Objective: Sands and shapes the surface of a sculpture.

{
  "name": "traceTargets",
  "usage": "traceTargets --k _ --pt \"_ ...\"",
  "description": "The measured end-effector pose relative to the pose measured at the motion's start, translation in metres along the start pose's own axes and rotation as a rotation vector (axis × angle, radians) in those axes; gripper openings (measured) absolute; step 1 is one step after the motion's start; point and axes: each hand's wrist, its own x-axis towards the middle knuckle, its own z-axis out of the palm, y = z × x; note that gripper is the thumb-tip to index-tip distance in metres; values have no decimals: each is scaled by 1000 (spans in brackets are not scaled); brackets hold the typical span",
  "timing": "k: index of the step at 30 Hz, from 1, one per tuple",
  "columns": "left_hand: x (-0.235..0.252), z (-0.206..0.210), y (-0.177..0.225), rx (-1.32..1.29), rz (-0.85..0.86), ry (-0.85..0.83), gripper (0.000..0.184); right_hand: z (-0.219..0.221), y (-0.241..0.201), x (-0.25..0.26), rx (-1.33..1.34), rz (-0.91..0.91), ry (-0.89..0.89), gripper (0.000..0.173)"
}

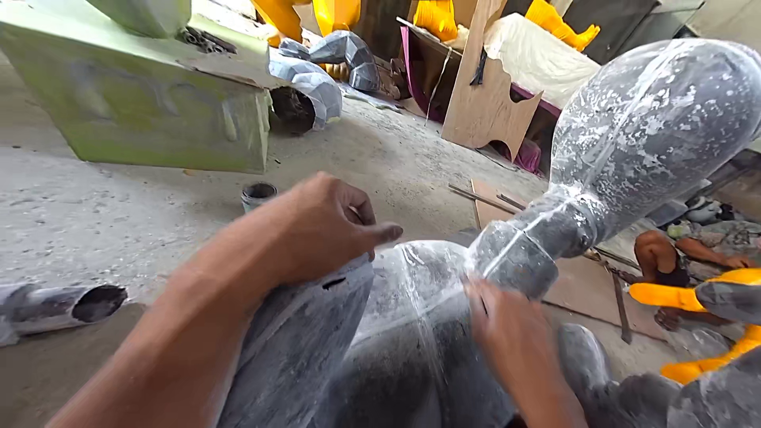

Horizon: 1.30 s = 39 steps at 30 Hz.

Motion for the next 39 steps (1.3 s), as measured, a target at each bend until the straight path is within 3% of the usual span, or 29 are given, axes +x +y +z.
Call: traceTargets --k 5,9,16,22,25,28,33,37,39 --pt "0 3 -4 50 -32 26 33 -17 36 -57 347 -125 -166 40" --pt "-4 6 -4 57 -15 69 35 -12 62 -40 608 -154 -24 36" --pt "-2 4 -10 9 32 27 35 3 63 29 260 -478 113 42" --pt "-5 4 -4 34 -5 53 34 29 27 68 327 -840 -85 33" --pt "-5 4 -1 1 3 39 31 12 19 88 322 -1006 -259 27" --pt "-6 2 0 20 -16 39 32 -5 31 103 256 -972 -304 21" --pt "-6 4 0 50 -9 53 35 15 -1 91 251 -1015 -205 27" --pt "-2 1 -1 71 -36 19 36 6 32 102 228 -964 -158 25" --pt "-2 3 -3 100 -56 12 40 13 18 94 265 -966 -121 25"
